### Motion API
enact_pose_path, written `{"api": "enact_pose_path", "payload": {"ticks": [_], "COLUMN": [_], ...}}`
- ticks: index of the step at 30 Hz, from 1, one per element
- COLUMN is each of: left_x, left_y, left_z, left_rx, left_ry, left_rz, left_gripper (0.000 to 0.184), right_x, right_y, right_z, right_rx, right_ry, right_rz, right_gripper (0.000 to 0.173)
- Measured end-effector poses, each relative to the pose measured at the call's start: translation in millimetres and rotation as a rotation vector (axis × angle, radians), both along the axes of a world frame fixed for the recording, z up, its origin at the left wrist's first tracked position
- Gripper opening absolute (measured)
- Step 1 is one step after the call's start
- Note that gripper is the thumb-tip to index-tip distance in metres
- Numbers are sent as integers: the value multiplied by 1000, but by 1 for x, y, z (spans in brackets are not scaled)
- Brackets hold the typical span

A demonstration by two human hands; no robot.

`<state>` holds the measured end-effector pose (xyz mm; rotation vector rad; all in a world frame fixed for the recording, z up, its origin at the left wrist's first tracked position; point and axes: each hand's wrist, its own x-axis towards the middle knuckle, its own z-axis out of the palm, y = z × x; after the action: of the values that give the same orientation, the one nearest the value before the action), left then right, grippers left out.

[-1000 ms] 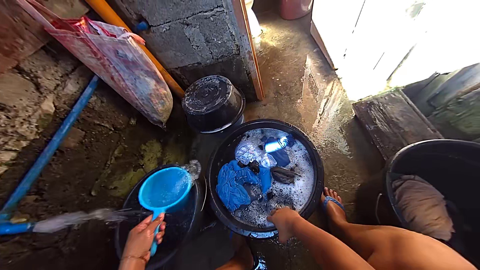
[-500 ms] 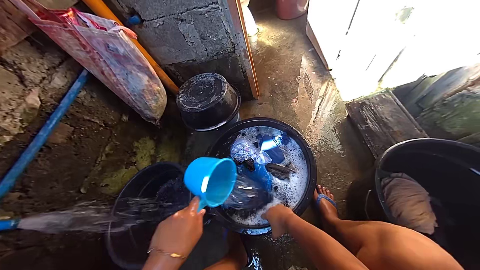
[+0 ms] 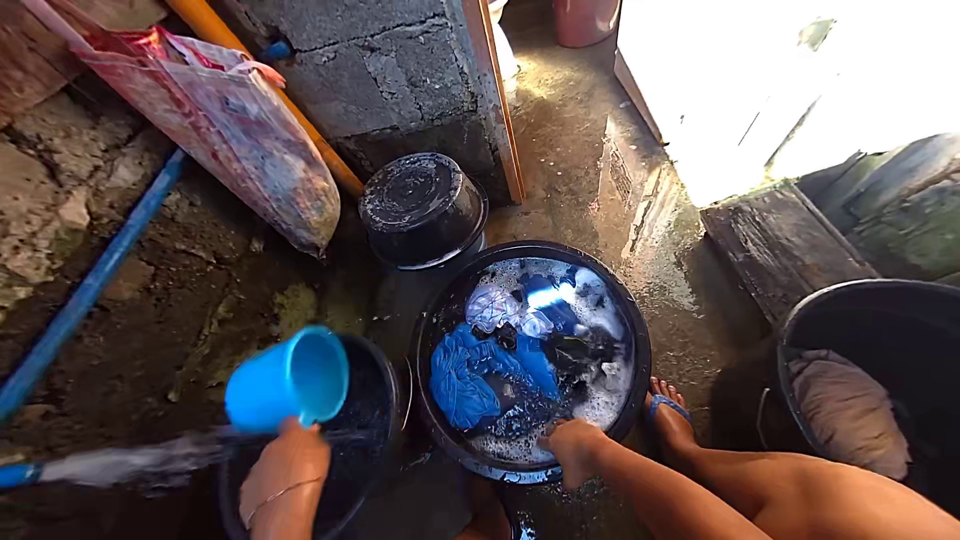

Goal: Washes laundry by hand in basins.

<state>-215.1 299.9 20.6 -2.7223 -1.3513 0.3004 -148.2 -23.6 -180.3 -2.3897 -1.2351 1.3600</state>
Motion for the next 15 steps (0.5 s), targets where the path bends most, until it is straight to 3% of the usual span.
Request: {"api": "enact_pose_path", "payload": {"ticks": [3, 5, 8, 11, 13, 15], "left_x": [-23, -23, -12, 1, -13, -39], "left_y": [69, 81, 65, 64, 76, 104], "left_z": [-58, -99, -132, -140, -137, -173], "left_rx": [-30, -180, -342, -463, -633, -674], "left_ry": [369, 535, 432, 498, 328, -257], "left_rz": [134, 96, -79, -107, 62, 263], "left_gripper": [48, 48, 43, 44, 47, 33], "right_x": [0, -1, -1, -2, -1, -3], "right_y": [-1, -2, -3, -4, -5, -5], "right_z": [-2, 0, 0, -2, -2, -1], "right_rx": [6, 9, 16, 27, 41, 51], "right_ry": [6, 10, 4, -10, -18, -18], "right_rz": [-5, -12, -23, -10, -2, -3], "right_gripper": [79, 78, 78, 76, 74, 72]}}
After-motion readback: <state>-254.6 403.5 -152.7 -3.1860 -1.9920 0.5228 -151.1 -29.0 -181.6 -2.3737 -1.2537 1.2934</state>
